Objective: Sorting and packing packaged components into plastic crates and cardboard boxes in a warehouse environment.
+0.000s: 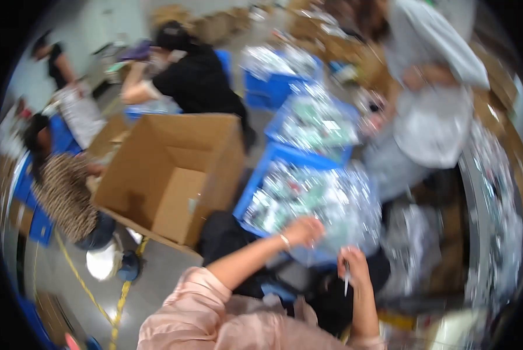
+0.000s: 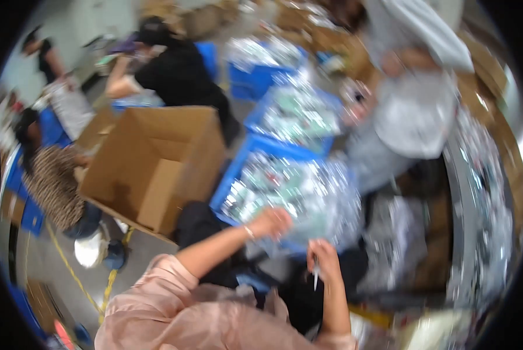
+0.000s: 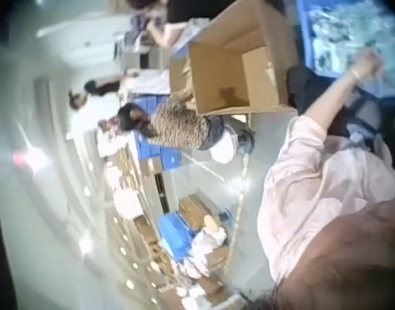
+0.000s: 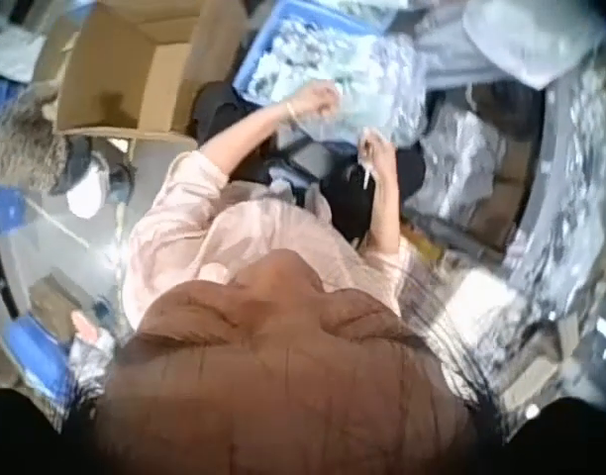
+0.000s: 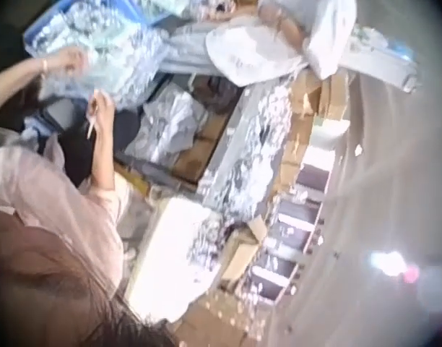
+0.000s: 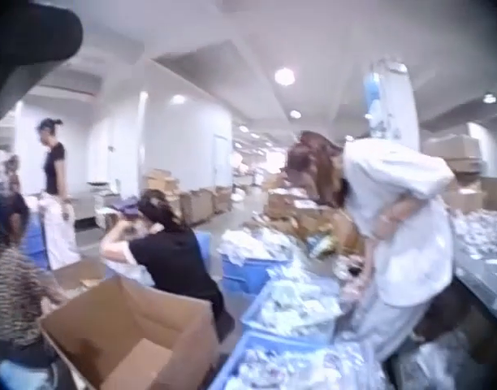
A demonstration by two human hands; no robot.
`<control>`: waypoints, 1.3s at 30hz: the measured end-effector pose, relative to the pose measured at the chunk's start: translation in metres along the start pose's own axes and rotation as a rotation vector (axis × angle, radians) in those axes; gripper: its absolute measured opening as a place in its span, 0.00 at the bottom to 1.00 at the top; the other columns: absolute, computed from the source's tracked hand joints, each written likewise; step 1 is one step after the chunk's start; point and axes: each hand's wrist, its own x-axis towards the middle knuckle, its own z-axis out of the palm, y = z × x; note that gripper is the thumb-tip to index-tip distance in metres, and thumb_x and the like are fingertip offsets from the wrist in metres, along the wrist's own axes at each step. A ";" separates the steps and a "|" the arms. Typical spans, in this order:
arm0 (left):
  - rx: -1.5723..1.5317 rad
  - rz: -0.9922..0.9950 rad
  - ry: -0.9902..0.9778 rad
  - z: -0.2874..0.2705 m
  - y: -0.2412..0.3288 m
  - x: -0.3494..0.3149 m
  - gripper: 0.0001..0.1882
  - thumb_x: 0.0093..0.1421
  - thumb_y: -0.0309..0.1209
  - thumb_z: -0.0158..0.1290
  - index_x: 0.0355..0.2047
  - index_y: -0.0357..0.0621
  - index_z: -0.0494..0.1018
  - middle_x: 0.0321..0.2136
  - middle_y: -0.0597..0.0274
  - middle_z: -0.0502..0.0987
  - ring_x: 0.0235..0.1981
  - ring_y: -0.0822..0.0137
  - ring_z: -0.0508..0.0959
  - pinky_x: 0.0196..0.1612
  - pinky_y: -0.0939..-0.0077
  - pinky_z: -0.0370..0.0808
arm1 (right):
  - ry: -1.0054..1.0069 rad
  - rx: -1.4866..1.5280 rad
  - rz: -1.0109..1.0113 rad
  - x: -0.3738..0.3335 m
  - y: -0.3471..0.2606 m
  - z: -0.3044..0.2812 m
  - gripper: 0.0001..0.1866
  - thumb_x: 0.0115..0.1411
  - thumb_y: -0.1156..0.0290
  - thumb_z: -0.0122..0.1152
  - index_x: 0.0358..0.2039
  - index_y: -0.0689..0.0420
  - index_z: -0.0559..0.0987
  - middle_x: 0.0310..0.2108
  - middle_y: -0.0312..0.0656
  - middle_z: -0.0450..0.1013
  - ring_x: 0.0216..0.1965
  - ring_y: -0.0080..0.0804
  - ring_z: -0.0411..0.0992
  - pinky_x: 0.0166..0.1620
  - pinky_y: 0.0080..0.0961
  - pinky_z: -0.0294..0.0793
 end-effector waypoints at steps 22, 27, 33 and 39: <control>0.000 0.021 0.010 0.071 0.000 -0.006 0.06 0.56 0.29 0.48 0.26 0.40 0.66 0.14 0.64 0.70 0.13 0.72 0.71 0.16 0.80 0.65 | 0.160 -0.491 0.200 0.017 0.048 -0.029 0.20 0.57 0.74 0.50 0.50 0.63 0.65 0.37 0.44 0.71 0.39 0.31 0.69 0.42 0.21 0.67; -0.251 0.160 0.192 0.028 0.038 0.036 0.05 0.57 0.28 0.47 0.27 0.40 0.67 0.15 0.67 0.68 0.13 0.77 0.69 0.14 0.83 0.65 | 0.096 -0.233 -0.233 -0.047 -0.048 -0.005 0.16 0.58 0.78 0.46 0.48 0.65 0.67 0.46 0.44 0.66 0.47 0.31 0.68 0.48 0.24 0.67; -0.237 0.299 0.182 0.077 0.054 0.090 0.06 0.58 0.33 0.48 0.27 0.47 0.68 0.17 0.69 0.70 0.16 0.78 0.70 0.17 0.85 0.69 | 0.300 -0.260 -0.240 -0.093 -0.074 -0.013 0.15 0.58 0.71 0.49 0.44 0.65 0.70 0.38 0.49 0.72 0.35 0.31 0.72 0.38 0.24 0.71; 0.814 0.630 -0.148 0.088 0.054 0.062 0.04 0.54 0.28 0.48 0.26 0.41 0.69 0.17 0.65 0.72 0.18 0.72 0.73 0.21 0.75 0.70 | 0.052 -0.306 -0.040 -0.074 -0.062 0.013 0.14 0.55 0.82 0.48 0.44 0.63 0.70 0.38 0.43 0.72 0.36 0.25 0.71 0.39 0.19 0.70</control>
